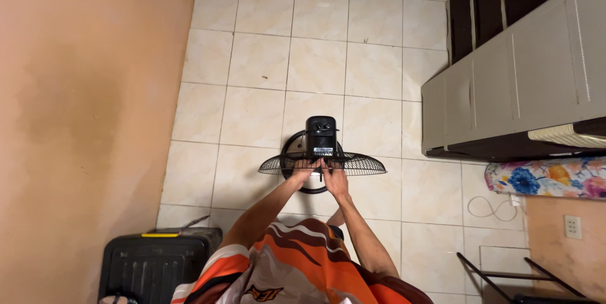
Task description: The person disassembles a black electric fan by removing the front grille, fan blades, and rear grille. They then reassemble the fan by reinstalling the blades and grilles in reverse order.
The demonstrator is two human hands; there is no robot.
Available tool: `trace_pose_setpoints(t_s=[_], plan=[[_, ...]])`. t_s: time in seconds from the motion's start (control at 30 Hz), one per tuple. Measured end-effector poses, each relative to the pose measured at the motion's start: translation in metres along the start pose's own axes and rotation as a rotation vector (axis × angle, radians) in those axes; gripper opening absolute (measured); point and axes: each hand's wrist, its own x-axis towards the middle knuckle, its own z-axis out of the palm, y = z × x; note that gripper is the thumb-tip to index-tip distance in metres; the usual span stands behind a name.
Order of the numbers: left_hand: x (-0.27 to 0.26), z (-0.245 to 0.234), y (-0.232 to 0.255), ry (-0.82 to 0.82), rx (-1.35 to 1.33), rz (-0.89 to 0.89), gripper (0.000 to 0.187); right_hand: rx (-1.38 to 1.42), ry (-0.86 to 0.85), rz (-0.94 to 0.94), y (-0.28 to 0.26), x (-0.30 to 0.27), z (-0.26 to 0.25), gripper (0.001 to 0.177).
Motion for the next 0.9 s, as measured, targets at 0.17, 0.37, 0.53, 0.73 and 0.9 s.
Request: trace_pose_setpoints(t_s=[0.17,0.37,0.53,0.73,0.9], plan=[[0.0,0.001,-0.001,0.036,0.025,-0.144,0.082,0.039,0.129,-0.248,-0.004,0.007,0.006,0.059],[-0.002,0.008,-0.004,0.031,-0.007,-0.14,0.078,0.151,0.045,-0.084,-0.006,0.004,0.018,0.063],[-0.003,0.006,-0.003,0.058,-0.014,0.004,0.072,1.189,-0.157,0.322,0.006,0.015,0.043,0.044],[0.0,0.012,0.003,0.081,0.084,0.002,0.063,1.595,-0.245,0.484,0.025,0.02,0.081,0.032],[-0.004,0.002,-0.001,-0.114,-0.077,-0.143,0.071,1.32,-0.062,0.499,0.011,0.009,0.06,0.031]])
